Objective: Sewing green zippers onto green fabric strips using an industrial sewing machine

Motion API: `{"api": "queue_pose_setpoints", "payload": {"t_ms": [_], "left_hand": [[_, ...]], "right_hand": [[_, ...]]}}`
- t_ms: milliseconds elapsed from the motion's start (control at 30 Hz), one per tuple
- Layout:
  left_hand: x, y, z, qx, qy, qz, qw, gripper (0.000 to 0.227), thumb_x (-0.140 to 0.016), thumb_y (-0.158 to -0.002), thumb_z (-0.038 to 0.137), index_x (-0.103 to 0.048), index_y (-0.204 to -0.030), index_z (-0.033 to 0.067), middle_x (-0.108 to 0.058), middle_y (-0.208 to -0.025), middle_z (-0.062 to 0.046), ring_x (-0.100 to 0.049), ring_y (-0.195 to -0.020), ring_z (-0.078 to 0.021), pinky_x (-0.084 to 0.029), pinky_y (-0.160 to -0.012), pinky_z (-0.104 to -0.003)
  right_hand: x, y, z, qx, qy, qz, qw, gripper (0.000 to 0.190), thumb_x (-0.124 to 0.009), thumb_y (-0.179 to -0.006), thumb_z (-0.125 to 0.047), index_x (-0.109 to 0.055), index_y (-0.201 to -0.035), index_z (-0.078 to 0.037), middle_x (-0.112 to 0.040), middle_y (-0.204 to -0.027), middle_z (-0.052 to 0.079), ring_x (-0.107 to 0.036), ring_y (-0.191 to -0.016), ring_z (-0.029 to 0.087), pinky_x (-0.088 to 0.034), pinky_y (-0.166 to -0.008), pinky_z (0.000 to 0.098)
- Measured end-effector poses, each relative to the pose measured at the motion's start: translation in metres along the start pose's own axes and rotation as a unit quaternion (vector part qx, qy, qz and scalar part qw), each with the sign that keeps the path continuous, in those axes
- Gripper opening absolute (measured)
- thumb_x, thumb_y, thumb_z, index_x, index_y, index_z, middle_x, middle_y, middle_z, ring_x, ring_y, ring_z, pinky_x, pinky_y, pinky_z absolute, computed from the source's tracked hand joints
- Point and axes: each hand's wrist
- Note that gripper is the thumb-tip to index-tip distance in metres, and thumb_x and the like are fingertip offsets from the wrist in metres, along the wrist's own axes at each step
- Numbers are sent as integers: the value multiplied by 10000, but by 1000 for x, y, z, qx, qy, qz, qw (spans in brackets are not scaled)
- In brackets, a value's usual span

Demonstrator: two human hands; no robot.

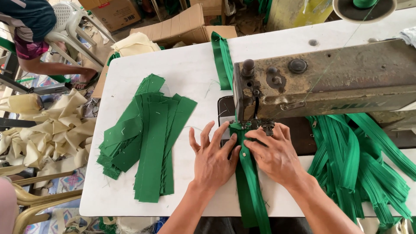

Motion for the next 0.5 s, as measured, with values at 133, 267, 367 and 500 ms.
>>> {"api": "queue_pose_setpoints", "payload": {"t_ms": [133,267,367,500], "left_hand": [[1,0,3,8,-19,10,1000,283,-575,-994,405,-787,-1081,239,-617,-1363,-57,-415,-1414,-350,-25,-1129,-779],[0,0,3,9,-34,19,999,279,-584,-978,419,-785,-1051,241,-639,-1351,-62,-434,-1406,-356,-1,-1092,-816],[-1,-1,5,15,-41,26,999,264,-602,-950,428,-777,-1030,247,-642,-1346,-54,-440,-1395,-356,-8,-1081,-829],[3,-3,6,20,-37,14,999,254,-601,-945,423,-772,-1011,246,-645,-1330,-62,-444,-1386,-361,-20,-1070,-831]], "right_hand": [[5,-3,-3,5,-14,37,999,121,-626,-920,-118,-702,-891,-208,-661,-1074,-49,-494,-859,276,-439,-924,443],[5,-2,-4,-2,-16,43,999,164,-612,-916,-98,-733,-936,-207,-674,-1090,-49,-489,-862,276,-441,-932,434],[6,-2,-5,-9,-17,43,999,188,-598,-919,-100,-744,-953,-214,-685,-1094,-57,-506,-878,279,-440,-948,432],[4,0,-6,-23,-15,37,999,171,-614,-914,-115,-744,-944,-221,-700,-1087,-80,-522,-898,275,-437,-957,428]]}}
Point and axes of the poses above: each hand's wrist, its own y-axis away from the middle knuckle, its own x-axis out of the back of the hand, z = x × y
